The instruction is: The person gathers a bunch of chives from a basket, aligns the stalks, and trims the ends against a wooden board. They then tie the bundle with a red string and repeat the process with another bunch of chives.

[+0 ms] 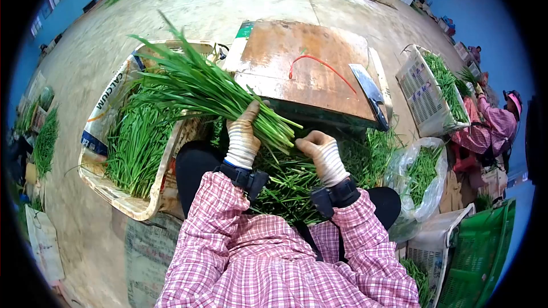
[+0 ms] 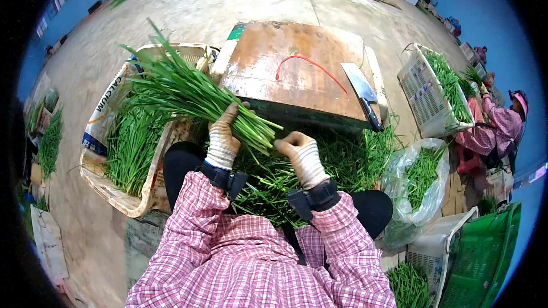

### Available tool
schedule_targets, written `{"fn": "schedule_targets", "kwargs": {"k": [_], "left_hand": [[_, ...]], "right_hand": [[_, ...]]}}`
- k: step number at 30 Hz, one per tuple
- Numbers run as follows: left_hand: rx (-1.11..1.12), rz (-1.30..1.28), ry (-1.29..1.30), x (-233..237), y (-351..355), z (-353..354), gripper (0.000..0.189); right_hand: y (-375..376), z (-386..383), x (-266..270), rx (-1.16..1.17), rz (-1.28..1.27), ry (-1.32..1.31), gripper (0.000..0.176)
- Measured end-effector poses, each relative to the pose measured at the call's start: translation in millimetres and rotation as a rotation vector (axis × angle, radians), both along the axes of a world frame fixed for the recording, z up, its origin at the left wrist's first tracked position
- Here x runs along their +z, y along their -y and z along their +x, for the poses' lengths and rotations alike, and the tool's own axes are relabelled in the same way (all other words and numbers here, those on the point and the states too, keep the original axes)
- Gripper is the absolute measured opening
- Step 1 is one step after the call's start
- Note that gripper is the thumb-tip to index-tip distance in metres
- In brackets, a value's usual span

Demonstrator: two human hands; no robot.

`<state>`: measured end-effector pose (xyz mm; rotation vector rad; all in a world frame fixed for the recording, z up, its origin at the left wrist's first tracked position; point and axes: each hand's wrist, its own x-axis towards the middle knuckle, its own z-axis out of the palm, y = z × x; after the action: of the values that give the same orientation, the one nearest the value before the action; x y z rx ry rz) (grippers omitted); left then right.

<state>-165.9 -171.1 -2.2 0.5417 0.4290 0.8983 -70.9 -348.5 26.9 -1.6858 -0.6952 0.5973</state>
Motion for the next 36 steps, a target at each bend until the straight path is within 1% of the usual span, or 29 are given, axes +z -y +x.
{"fn": "schedule_targets", "kwargs": {"k": [1, 2, 3, 4, 5, 6, 7, 8, 10, 11, 12, 13, 14, 16, 17, 18, 20, 21, 22, 24, 26, 28, 29, 32, 33, 34, 35, 36], "left_hand": [[0.032, -0.014, -0.014, 0.1, -6.1, -1.4, 0.022], [0.067, -0.027, -0.026, -0.1, -10.6, -1.9, 0.021], [0.078, -0.09, -0.102, 17.0, -6.4, -6.2, 0.02], [0.088, -0.051, -0.081, 10.9, -8.5, -3.6, 0.02], [0.126, -0.033, -0.11, 4.8, -7.1, 0.1, 0.022], [0.16, -0.01, -0.139, 3.0, -2.1, 5.2, 0.025], [0.194, -0.064, -0.147, 14.3, 8.4, 7.6, 0.029], [0.149, -0.012, -0.132, 4.4, 5.8, 10.0, 0.033], [0.083, 0.006, -0.21, 13.8, 9.9, 8.5, 0.033], [0.038, 0.034, -0.223, 15.6, 10.0, 4.1, 0.034], [-0.006, 0.062, -0.237, 15.7, 8.0, -3.1, 0.034], [-0.115, 0.051, -0.126, 12.3, 4.2, -9.7, 0.034], [-0.191, -0.01, -0.075, 10.7, 3.2, -11.4, 0.034], [-0.35, -0.136, 0.025, 11.3, 4.1, -15.6, 0.034], [-0.382, -0.095, 0.033, -6.9, -3.0, -11.6, 0.033], [-0.347, -0.102, -0.025, -8.9, -2.7, -8.5, 0.031], [-0.269, -0.174, -0.107, -14.1, -0.7, -1.7, 0.029], [-0.265, -0.176, -0.122, -14.6, -1.8, -1.1, 0.028], [-0.212, -0.186, -0.137, -16.0, -2.0, 0.2, 0.028], [-0.109, -0.207, -0.169, -16.6, -0.5, 4.9, 0.028], [-0.054, -0.216, -0.172, -12.9, 3.5, 9.5, 0.025], [-0.007, -0.195, -0.191, -8.4, 8.2, 12.4, 0.024], [-0.014, -0.192, -0.174, -8.7, 8.3, 11.1, 0.023], [0.014, -0.231, -0.142, -8.9, 1.2, 8.8, 0.023], [0.039, -0.199, -0.086, -11.4, -5.5, 7.4, 0.024], [0.073, -0.193, -0.074, -0.6, -10.2, 0.4, 0.027], [0.07, -0.207, -0.076, 0.8, -18.7, -4.8, 0.027], [0.069, -0.224, -0.077, 1.7, -24.4, -9.0, 0.028]], "right_hand": [[8.5, 4.9, -7.9, -0.008, -0.045, 0.0, 0.024], [15.1, 18.8, -22.9, -0.029, -0.239, 0.111, 0.026], [15.2, 22.2, -22.3, -0.071, -0.271, 0.492, 0.03], [10.6, 17.2, -6.6, -0.114, -0.298, 0.87, 0.035], [5.7, 9.0, 10.9, -0.101, -0.238, 0.96, 0.059], [-4.0, 4.9, 20.0, -0.027, -0.167, 1.069, 0.077], [-17.0, -2.0, 19.4, 0.013, -0.19, 1.104, 0.078], [-28.9, -6.1, 20.2, 0.055, -0.211, 1.144, 0.079], [-43.0, -0.8, 26.9, 0.423, -0.502, 0.562, 0.067], [-44.2, 8.7, 3.9, 0.491, -0.235, 0.326, 0.052], [-43.7, 8.5, 4.5, 0.551, -0.223, 0.083, 0.039], [-42.2, 9.0, 6.1, 0.579, -0.185, -0.033, 0.039], [-40.3, 9.6, 6.9, 0.605, -0.148, -0.151, 0.039], [-42.2, 13.3, -2.2, 0.644, -0.164, -0.252, 0.043], [-39.7, 16.2, -3.6, 0.652, -0.196, -0.265, 0.043], [-38.5, 16.5, 2.7, 0.659, -0.229, -0.276, 0.044], [-34.9, 15.5, -13.0, 0.481, -0.107, 0.128, 0.047], [-25.2, 3.8, 6.9, 0.217, -0.105, 0.7, 0.047], [-19.7, -6.5, 29.8, 0.11, -0.157, 0.857, 0.041], [-3.6, -19.9, 43.2, 0.156, -0.081, 1.039, 0.034], [-3.1, -36.1, 39.1, 0.175, -0.212, 1.263, 0.023], [-9.1, -36.2, 21.7, 0.114, -0.287, 1.404, 0.018], [-11.1, -35.7, 17.5, 0.1, -0.263, 1.412, 0.015], [-3.4, -33.8, 17.6, 0.156, -0.234, 1.331, 0.013], [5.5, -25.4, 15.4, 0.207, -0.315, 1.334, 0.012], [18.6, -15.1, 17.1, 0.227, -0.426, 1.373, 0.01], [31.5, -0.4, 18.5, 0.302, -0.71, 1.392, 0.008], [42.7, 18.3, 20.4, 0.412, -1.046, 1.297, 0.01]]}}
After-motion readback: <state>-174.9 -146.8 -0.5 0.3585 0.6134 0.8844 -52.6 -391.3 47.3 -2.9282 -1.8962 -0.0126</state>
